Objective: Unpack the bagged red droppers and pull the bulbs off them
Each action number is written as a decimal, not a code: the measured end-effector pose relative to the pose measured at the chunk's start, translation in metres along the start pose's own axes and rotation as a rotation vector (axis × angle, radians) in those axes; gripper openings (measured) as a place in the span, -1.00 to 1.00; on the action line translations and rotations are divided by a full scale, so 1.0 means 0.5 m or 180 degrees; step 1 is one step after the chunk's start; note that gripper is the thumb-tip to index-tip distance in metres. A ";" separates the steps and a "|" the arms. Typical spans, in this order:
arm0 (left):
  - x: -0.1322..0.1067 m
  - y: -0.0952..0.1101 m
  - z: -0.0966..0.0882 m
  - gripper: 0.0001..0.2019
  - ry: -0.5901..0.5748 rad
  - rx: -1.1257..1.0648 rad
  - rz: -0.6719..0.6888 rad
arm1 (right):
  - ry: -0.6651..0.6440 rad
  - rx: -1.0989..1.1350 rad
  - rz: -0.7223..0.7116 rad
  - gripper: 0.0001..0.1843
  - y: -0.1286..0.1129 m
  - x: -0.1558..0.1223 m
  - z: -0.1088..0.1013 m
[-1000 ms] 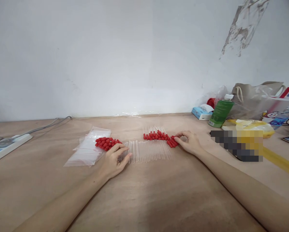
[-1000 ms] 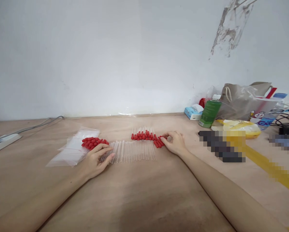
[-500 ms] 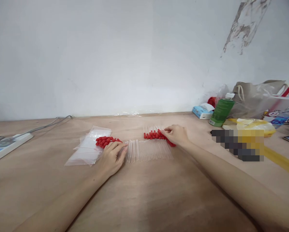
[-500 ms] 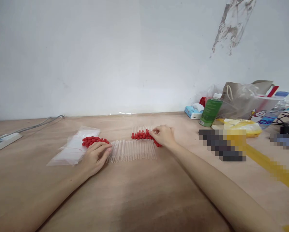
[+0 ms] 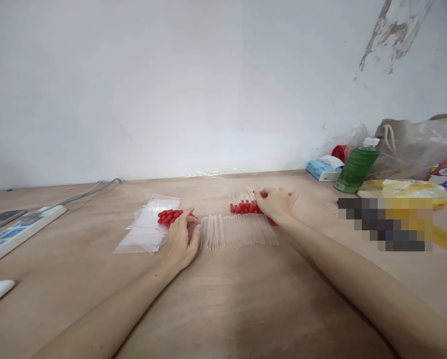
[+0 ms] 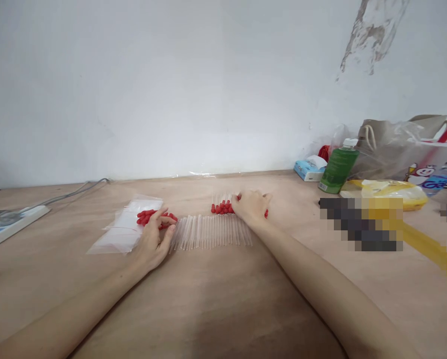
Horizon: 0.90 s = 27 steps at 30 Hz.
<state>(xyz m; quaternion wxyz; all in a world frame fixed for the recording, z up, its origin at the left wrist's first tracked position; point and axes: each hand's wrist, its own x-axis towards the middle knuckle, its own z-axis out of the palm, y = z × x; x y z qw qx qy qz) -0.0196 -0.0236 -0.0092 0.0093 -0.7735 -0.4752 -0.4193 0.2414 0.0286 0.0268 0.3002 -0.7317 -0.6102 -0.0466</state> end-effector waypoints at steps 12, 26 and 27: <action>-0.002 0.048 -0.013 -0.60 -0.0181 0.0276 0.0611 | 0.0624 0.1004 -0.2360 -0.83 0.100 -0.143 -0.050; -0.022 0.108 0.014 -0.84 -0.0488 0.0403 0.1619 | 0.0486 0.0996 -0.2833 -0.78 0.071 -0.186 -0.043; -0.022 0.108 0.014 -0.85 -0.0483 0.0403 0.1624 | 0.0534 0.0986 -0.2866 -0.78 0.068 -0.188 -0.042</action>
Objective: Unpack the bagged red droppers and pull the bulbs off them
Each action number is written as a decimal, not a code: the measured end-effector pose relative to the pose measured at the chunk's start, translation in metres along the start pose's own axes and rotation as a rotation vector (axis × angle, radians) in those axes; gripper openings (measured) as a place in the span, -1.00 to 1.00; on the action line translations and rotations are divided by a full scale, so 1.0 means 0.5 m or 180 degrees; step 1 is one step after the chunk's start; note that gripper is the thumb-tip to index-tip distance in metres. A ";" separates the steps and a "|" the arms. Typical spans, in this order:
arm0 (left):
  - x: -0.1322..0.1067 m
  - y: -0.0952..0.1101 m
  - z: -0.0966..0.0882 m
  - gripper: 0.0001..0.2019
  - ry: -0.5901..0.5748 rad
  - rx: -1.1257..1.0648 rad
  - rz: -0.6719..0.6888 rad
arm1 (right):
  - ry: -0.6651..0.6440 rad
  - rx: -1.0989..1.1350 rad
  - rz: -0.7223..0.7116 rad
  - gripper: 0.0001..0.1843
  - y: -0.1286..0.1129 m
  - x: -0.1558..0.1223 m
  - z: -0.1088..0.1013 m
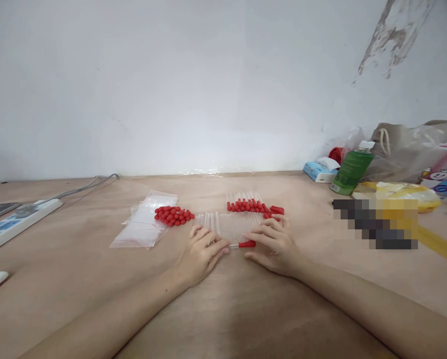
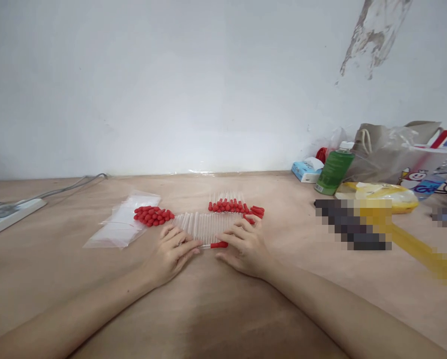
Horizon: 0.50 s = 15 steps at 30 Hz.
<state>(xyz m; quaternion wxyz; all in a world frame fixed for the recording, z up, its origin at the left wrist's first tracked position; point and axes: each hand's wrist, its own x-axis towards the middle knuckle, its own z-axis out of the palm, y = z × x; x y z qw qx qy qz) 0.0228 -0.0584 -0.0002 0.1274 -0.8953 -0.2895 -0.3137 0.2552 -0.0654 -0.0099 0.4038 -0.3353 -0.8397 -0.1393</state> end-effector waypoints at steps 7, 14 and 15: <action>-0.003 0.007 -0.010 -0.85 -0.0101 0.0056 -0.0038 | -0.0139 -0.0140 -0.0261 -0.88 -0.011 0.002 -0.001; -0.002 0.013 -0.015 -0.86 -0.0056 -0.0006 0.0029 | -0.0161 -0.0100 -0.0424 -0.88 -0.010 -0.003 -0.007; -0.001 0.014 -0.015 -0.85 -0.0055 -0.0003 0.0032 | -0.0193 -0.0087 -0.0415 -0.88 -0.011 -0.004 -0.006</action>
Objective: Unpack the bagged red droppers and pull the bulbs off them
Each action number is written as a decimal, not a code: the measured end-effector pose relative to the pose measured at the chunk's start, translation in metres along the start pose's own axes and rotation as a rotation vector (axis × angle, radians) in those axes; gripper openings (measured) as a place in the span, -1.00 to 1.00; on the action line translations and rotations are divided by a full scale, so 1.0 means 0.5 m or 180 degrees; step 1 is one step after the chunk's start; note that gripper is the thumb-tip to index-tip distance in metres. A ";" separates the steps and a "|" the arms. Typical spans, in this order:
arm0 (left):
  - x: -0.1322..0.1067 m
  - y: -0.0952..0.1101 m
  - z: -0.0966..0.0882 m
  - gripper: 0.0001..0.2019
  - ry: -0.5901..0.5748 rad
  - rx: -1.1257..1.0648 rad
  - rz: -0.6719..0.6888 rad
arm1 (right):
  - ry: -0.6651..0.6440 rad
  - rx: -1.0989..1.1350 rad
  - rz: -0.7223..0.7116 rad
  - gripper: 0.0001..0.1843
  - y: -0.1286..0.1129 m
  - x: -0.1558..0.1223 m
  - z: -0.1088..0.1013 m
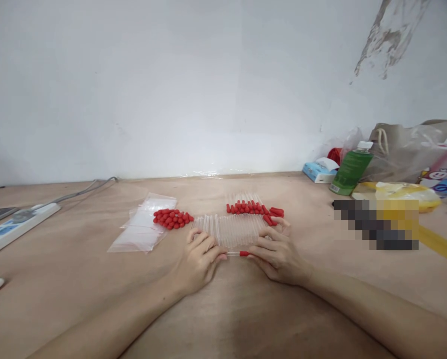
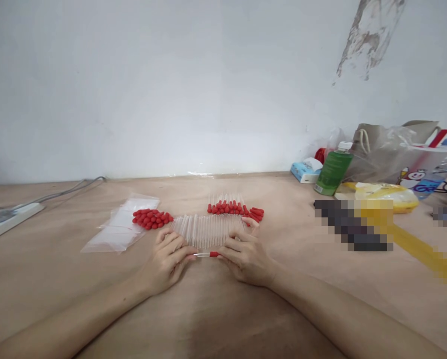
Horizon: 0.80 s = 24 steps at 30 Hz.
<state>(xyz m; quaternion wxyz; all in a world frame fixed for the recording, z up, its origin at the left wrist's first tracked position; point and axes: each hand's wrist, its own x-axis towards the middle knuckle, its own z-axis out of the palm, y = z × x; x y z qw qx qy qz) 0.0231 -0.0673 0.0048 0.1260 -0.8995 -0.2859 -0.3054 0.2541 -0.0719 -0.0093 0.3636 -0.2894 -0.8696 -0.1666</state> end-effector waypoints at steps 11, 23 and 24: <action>-0.034 -0.052 -0.016 -0.87 0.0479 0.0273 -0.0509 | 0.0494 -0.0084 0.1125 -0.89 0.071 -0.033 -0.030; -0.005 -0.107 -0.017 -0.75 0.0811 0.0043 -0.0944 | 0.1104 0.0816 0.3248 -0.60 0.227 -0.040 -0.016; 0.003 -0.107 -0.018 -0.80 0.0859 0.0062 -0.0926 | 0.1070 0.0871 0.3231 -0.60 0.229 -0.037 -0.014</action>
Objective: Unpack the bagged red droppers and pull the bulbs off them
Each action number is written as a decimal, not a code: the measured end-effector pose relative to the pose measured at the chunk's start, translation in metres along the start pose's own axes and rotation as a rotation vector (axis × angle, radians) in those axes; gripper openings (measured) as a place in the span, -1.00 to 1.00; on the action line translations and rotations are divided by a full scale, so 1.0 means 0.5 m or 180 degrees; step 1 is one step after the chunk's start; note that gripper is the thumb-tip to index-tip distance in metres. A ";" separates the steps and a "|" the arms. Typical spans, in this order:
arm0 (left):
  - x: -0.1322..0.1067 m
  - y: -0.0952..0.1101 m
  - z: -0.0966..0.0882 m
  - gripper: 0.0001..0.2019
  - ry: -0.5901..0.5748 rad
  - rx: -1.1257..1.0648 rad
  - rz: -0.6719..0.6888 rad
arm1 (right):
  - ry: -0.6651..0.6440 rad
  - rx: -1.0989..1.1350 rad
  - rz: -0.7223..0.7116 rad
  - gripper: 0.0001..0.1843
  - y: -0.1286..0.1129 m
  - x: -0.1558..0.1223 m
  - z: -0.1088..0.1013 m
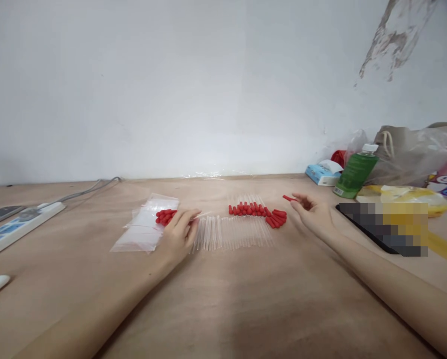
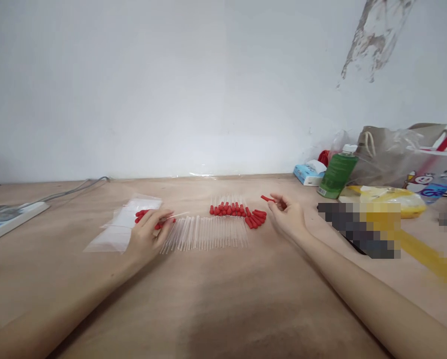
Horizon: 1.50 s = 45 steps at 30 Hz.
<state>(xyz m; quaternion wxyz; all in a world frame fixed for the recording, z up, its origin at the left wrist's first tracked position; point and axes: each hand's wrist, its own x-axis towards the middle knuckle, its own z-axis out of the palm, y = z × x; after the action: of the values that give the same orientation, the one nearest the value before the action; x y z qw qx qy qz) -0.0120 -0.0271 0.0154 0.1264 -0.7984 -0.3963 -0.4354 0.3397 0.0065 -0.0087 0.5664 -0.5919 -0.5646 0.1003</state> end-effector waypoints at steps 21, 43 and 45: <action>-0.005 0.093 0.044 -0.76 -0.1175 0.0232 0.0702 | -0.0111 -0.1400 -0.0830 -0.74 -0.001 -0.039 0.000; -0.021 0.028 -0.014 -0.82 -0.1085 -0.0360 0.0320 | -0.1382 -0.2347 -0.1072 -0.76 -0.096 -0.003 0.090; -0.019 0.030 -0.020 -0.79 -0.1230 -0.0271 0.0547 | -0.1160 -0.2241 -0.1066 -0.75 -0.097 -0.005 0.090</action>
<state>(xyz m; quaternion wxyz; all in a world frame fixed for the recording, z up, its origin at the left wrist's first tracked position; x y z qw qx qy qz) -0.0099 -0.0471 0.0158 0.0509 -0.9024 -0.3250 -0.2782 0.2778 0.0161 0.0129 0.2294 -0.6219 -0.7434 -0.0889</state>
